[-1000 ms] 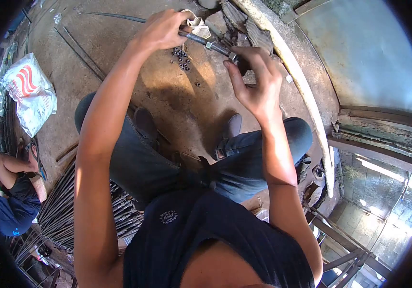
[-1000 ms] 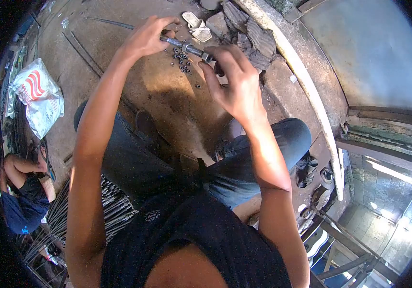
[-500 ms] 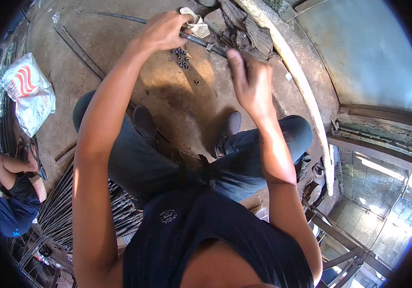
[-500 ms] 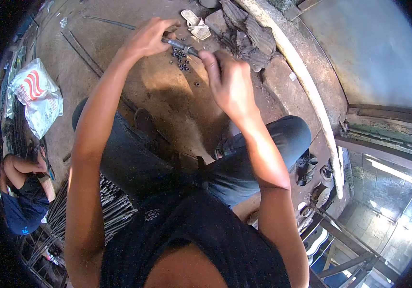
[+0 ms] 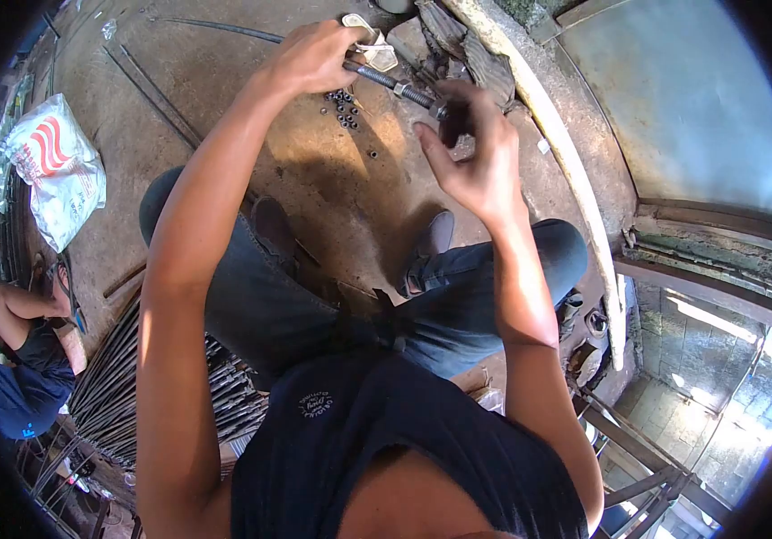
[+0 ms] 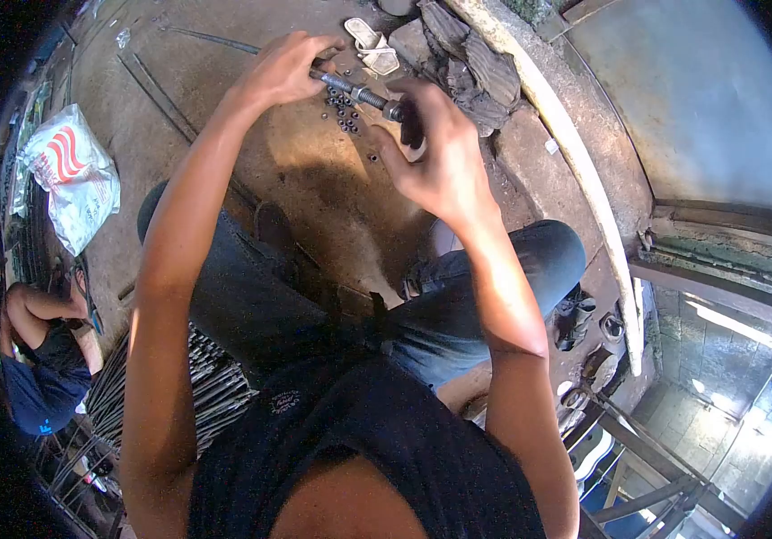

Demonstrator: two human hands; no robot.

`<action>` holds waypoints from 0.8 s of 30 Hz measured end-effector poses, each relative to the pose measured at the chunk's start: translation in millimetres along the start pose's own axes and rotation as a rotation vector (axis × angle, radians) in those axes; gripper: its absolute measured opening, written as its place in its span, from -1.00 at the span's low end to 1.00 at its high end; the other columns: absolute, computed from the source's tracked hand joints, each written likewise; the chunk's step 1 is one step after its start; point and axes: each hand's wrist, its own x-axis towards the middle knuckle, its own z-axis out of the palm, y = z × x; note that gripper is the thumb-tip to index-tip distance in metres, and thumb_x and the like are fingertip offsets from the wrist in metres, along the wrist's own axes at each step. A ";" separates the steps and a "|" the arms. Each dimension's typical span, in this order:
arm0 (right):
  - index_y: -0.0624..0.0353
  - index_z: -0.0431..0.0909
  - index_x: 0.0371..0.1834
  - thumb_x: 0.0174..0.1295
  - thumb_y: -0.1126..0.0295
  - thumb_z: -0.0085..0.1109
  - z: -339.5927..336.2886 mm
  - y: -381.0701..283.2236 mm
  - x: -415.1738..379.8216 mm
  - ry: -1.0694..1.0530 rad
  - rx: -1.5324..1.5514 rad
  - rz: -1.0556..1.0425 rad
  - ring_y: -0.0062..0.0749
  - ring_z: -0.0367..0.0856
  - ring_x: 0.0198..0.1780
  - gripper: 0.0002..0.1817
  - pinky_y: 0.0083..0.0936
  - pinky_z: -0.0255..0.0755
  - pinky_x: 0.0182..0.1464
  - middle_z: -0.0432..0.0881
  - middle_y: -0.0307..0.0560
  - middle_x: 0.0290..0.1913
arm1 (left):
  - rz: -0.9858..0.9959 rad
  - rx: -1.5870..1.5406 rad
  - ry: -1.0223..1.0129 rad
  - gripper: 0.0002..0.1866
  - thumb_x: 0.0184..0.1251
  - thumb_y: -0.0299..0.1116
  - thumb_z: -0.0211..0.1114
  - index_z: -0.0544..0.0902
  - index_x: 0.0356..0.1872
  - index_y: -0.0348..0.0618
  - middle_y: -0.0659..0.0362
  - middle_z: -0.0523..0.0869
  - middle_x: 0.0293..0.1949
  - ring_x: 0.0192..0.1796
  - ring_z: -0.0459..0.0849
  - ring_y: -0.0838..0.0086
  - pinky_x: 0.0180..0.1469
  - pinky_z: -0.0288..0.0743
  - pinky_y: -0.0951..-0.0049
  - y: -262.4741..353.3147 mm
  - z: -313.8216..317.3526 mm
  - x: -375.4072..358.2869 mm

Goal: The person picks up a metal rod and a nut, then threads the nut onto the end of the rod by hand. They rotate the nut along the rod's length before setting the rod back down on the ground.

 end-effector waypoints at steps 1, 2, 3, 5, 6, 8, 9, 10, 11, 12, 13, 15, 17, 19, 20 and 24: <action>0.29 0.58 -0.04 0.51 0.13 0.17 2.7 5.0 -0.2 0.096 -0.234 -0.367 -0.47 0.52 -0.57 -0.64 -0.50 0.38 -0.46 0.53 -0.16 -0.60 | -0.001 -0.001 0.001 -0.40 0.04 -0.54 0.40 0.68 0.23 -0.02 0.10 0.81 -0.33 -0.24 0.80 0.19 -0.03 0.66 0.13 -2.3 0.6 1.4; 0.29 0.59 -0.01 0.46 0.23 0.25 4.0 5.7 -5.7 0.102 -0.256 -0.277 -0.51 0.56 -0.51 -0.69 -0.47 0.41 -0.45 0.56 -0.17 -0.52 | -0.024 -0.015 -0.038 -0.40 0.05 -0.54 0.40 0.68 0.23 -0.01 0.09 0.81 -0.30 -0.21 0.80 0.18 -0.01 0.66 0.13 -3.8 1.6 3.9; 0.29 0.59 -0.01 0.46 0.23 0.25 -0.9 7.0 -6.8 0.103 -0.258 -0.274 -0.51 0.56 -0.51 -0.69 -0.47 0.41 -0.45 0.56 -0.17 -0.52 | -0.044 -0.030 -0.078 -0.41 0.06 -0.53 0.40 0.69 0.23 0.01 0.08 0.82 -0.27 -0.18 0.80 0.18 0.01 0.66 0.13 -0.7 -0.4 4.2; 0.27 0.58 0.01 0.29 0.44 0.38 -14.1 8.8 -4.9 -0.305 0.246 0.715 -0.25 0.67 -0.41 -0.72 -0.30 0.56 -0.32 0.62 -0.03 -0.37 | -0.084 -0.016 -0.138 -0.39 0.06 -0.53 0.40 0.67 0.25 0.02 0.06 0.81 -0.18 -0.10 0.79 0.16 0.06 0.65 0.13 5.4 -5.0 4.3; 0.26 0.62 -0.05 0.26 0.48 0.39 -10.4 -7.7 -3.5 -0.190 0.121 0.599 -0.17 0.70 -0.40 -0.76 -0.27 0.59 -0.29 0.65 0.01 -0.36 | -0.126 -0.001 -0.195 -0.38 0.07 -0.53 0.40 0.66 0.27 0.03 0.03 0.80 -0.10 -0.02 0.77 0.15 0.11 0.64 0.12 9.2 -9.1 3.2; 0.26 0.64 -0.11 0.33 0.41 0.34 3.0 -15.2 0.9 -0.009 -0.025 0.192 -0.22 0.68 -0.46 -0.82 -0.33 0.55 -0.33 0.64 -0.02 -0.46 | -0.136 0.025 -0.174 -0.36 0.07 -0.52 0.41 0.64 0.29 0.05 0.00 0.76 -0.02 0.04 0.74 0.13 0.16 0.63 0.11 11.3 -11.5 -0.5; 0.26 0.66 -0.17 0.40 0.34 0.29 5.6 -16.5 1.7 0.172 -0.170 -0.213 -0.26 0.65 -0.52 -0.82 -0.38 0.52 -0.37 0.62 -0.04 -0.55 | -0.144 0.049 -0.154 -0.35 0.07 -0.50 0.42 0.62 0.31 0.07 -0.03 0.73 0.05 0.10 0.71 0.11 0.20 0.61 0.10 11.7 -12.0 -1.4; 0.26 0.66 -0.17 0.40 0.34 0.29 4.8 -16.5 0.8 0.172 -0.170 -0.213 -0.26 0.65 -0.52 -0.82 -0.38 0.52 -0.37 0.62 -0.04 -0.55 | -0.143 0.048 -0.153 -0.35 0.07 -0.50 0.42 0.62 0.31 0.07 -0.03 0.73 0.05 0.10 0.71 0.11 0.20 0.61 0.10 7.3 -8.9 0.1; 0.25 0.65 -0.11 0.39 0.34 0.31 2.3 -15.8 -1.8 0.097 -0.155 -0.058 -0.29 0.66 -0.49 -0.81 -0.41 0.51 -0.37 0.63 -0.04 -0.50 | -0.115 0.035 -0.148 -0.33 0.07 -0.49 0.42 0.61 0.32 0.09 -0.05 0.71 0.06 0.13 0.69 0.10 0.23 0.59 0.09 -0.1 -3.0 2.9; 0.24 0.64 -0.06 0.37 0.35 0.33 -1.1 -14.2 -5.5 0.021 -0.138 0.098 -0.31 0.67 -0.45 -0.79 -0.44 0.50 -0.36 0.63 -0.03 -0.46 | -0.088 0.021 -0.144 -0.32 0.07 -0.47 0.43 0.59 0.33 0.11 -0.07 0.68 0.08 0.16 0.67 0.08 0.25 0.58 0.09 -3.8 1.0 4.1; 0.23 0.64 0.00 0.35 0.36 0.34 -4.8 -10.9 -8.9 -0.055 -0.120 0.253 -0.34 0.67 -0.42 -0.75 -0.47 0.49 -0.35 0.64 -0.03 -0.41 | -0.087 0.020 -0.145 -0.32 0.07 -0.47 0.43 0.59 0.33 0.11 -0.07 0.68 0.08 0.16 0.67 0.08 0.25 0.58 0.09 0.7 -2.4 3.0; 0.26 0.60 0.07 0.30 0.37 0.41 -8.5 5.6 -7.1 -0.195 0.216 0.731 -0.38 0.64 -0.40 -0.66 -0.49 0.48 -0.36 0.64 -0.05 -0.31 | -0.135 0.016 -0.205 -0.33 0.08 -0.45 0.44 0.60 0.32 0.13 -0.06 0.68 0.02 0.17 0.66 0.07 0.28 0.55 0.08 9.5 -10.0 0.8; 0.31 0.61 0.02 0.30 0.32 0.43 0.2 -13.4 -5.0 0.044 0.046 0.143 -0.37 0.58 -0.47 -0.65 -0.47 0.47 -0.39 0.64 -0.05 -0.33 | -0.142 0.017 -0.212 -0.33 0.08 -0.45 0.44 0.60 0.33 0.12 -0.07 0.68 0.02 0.17 0.66 0.07 0.28 0.55 0.08 11.7 -12.6 0.4; 0.33 0.60 0.00 0.29 0.30 0.44 3.7 -10.9 -3.0 0.103 -0.122 -0.110 -0.31 0.63 -0.46 -0.64 -0.42 0.50 -0.37 0.66 0.01 -0.31 | -0.149 0.017 -0.218 -0.33 0.08 -0.45 0.44 0.60 0.33 0.11 -0.07 0.68 0.01 0.17 0.66 0.07 0.28 0.55 0.08 12.9 -15.7 -0.8; 0.32 0.60 0.00 0.30 0.30 0.43 5.0 -6.8 -6.2 0.086 -0.190 -0.129 -0.29 0.66 -0.43 -0.64 -0.39 0.51 -0.35 0.66 0.03 -0.32 | -0.134 0.013 -0.207 -0.34 0.08 -0.45 0.43 0.60 0.33 0.09 -0.07 0.67 0.02 0.16 0.66 0.07 0.26 0.56 0.08 13.7 -17.1 -1.3; 0.32 0.60 0.03 0.34 0.29 0.38 -1.3 -6.0 -8.5 -0.045 -0.086 0.255 -0.12 0.73 -0.35 -0.65 -0.33 0.53 -0.29 0.66 0.08 -0.32 | -0.118 0.004 -0.161 -0.36 0.08 -0.45 0.43 0.62 0.31 0.04 -0.05 0.70 -0.02 0.10 0.70 0.09 0.17 0.59 0.09 6.8 -3.1 0.2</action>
